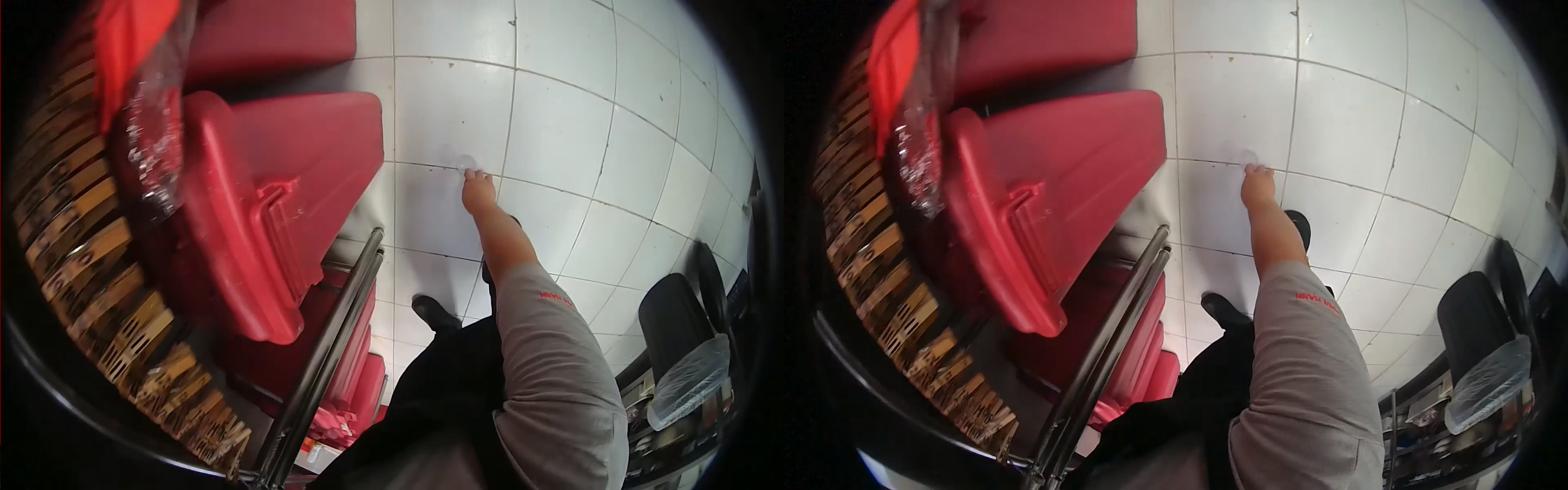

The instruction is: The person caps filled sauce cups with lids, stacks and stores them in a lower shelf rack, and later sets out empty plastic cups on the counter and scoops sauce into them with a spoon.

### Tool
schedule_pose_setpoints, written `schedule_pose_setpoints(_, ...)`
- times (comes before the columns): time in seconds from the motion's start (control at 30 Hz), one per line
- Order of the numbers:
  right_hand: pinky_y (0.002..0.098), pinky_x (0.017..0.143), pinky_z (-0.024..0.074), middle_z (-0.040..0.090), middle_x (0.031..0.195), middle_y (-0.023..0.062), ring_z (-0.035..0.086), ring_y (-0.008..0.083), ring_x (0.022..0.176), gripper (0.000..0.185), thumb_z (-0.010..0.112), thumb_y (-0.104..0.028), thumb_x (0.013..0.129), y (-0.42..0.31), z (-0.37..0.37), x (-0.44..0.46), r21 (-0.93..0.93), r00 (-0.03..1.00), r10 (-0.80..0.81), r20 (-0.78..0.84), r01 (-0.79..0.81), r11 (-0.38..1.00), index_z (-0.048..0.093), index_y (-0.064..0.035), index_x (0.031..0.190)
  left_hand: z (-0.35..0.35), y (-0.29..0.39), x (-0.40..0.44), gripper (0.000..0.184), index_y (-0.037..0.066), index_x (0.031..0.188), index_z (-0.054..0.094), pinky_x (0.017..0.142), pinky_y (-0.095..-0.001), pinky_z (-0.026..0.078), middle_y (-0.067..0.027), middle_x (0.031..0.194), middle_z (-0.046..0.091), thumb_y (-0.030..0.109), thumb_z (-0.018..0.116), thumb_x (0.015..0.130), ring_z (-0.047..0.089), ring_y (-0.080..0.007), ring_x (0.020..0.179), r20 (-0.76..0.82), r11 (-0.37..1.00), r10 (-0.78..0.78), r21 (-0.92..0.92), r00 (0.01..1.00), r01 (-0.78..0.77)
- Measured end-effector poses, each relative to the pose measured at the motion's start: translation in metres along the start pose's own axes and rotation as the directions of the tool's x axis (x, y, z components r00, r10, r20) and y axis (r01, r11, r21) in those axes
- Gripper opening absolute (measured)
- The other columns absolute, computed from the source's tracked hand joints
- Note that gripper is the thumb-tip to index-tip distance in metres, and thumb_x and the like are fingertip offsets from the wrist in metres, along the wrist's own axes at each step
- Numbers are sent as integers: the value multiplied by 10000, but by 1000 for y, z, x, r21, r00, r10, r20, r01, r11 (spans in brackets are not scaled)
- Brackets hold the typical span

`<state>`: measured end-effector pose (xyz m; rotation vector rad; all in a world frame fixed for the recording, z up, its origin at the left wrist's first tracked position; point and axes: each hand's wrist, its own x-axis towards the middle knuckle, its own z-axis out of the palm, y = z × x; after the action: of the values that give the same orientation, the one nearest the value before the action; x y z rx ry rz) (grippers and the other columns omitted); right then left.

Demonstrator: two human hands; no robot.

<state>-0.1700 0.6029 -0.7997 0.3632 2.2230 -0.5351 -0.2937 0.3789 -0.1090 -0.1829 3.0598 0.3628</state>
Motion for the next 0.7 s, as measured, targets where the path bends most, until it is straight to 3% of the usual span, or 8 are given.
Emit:
schedule_pose_setpoints(0.07, 452, 965, 376, 542, 1163, 193, 496, 332, 1121, 455, 462, -107, 843, -9, -15, -43, 147, 999, 26, 27, -30, 989, 419, 2, 1282, -10, 2, -4, 610, -1, 1418, 239, 1097, -351, 211, -136, 1443, 285, 290, 452, 926, 321, -245, 1305, 8, 1000, 18, -22, 1000, -18)
schedule_pose_setpoints(0.13, 456, 987, 370, 485, 1254, 215, 476, 364, 1151, 614, 643, -263, 794, -21, -37, -105, 201, 978, -108, 177, 72, 977, 407, 27, 1281, -25, 3, -13, 625, -5, 1416, 240, 1100, -354, 204, -139, 1444, 285, 293, 469, 918, 316, -249, 1309, 0, 997, 52, -51, 999, -52)
schedule_pose_setpoints(0.27, 430, 974, 361, 536, 1182, 204, 477, 367, 1121, 422, 678, -182, 763, -47, -123, -267, 538, 840, -119, -529, 440, 719, 558, -1, 1124, -55, -13, -19, 713, -15, 1405, 253, 1106, -392, 199, -151, 1433, 296, 335, 553, 861, 294, -272, 1323, -70, 947, 294, -112, 953, -301)
schedule_pose_setpoints(0.33, 396, 984, 352, 531, 1184, 191, 474, 342, 1124, 376, 638, -104, 783, -72, -237, -358, 538, 731, -122, -671, 593, 599, 571, -15, 1141, -60, -14, -21, 744, -36, 1340, 353, 1081, -453, 227, -203, 1372, 371, 453, 579, 827, 316, -352, 1302, -156, 915, 404, 49, 901, -401)
schedule_pose_setpoints(0.43, 369, 996, 336, 518, 1203, 163, 454, 294, 1144, 375, 602, -57, 794, -115, -373, -475, 502, 643, -207, -737, 727, 468, 570, -5, 1164, -66, -19, -35, 711, 97, 1262, 485, 1017, -480, 318, -207, 1294, 440, 518, 689, 727, 393, -392, 1220, -260, 807, 562, -37, 786, -589)
schedule_pose_setpoints(0.5, 370, 999, 338, 513, 1212, 159, 454, 283, 1139, 377, 613, -80, 792, -149, -423, -538, 462, 587, -341, -734, 800, 382, 576, -4, 1160, -66, -4, -65, 610, 166, 1235, 559, 990, -444, 383, -198, 1335, 402, 391, 756, 704, 413, -369, 1218, -140, 777, 588, -175, 797, -604)
schedule_pose_setpoints(0.6, 378, 992, 344, 522, 1195, 154, 458, 287, 1132, 389, 626, -96, 782, -206, -449, -616, 342, 485, -616, -621, 874, 344, 579, -8, 1158, -89, 24, -117, 546, 161, 1226, 562, 903, -397, 477, -186, 1347, 384, 177, 745, 712, 510, -347, 1131, -282, 613, 670, -311, 687, -726)
schedule_pose_setpoints(0.7, 377, 942, 365, 540, 1166, 148, 468, 283, 1104, 390, 654, -104, 762, -254, -425, -669, 146, 283, -781, -557, 959, 243, 587, -21, 1137, -117, -2, -173, 484, 127, 1175, 573, 867, -365, 501, -167, 1313, 426, 112, 719, 714, 551, -321, 1085, -373, 721, 441, -394, 816, -570)
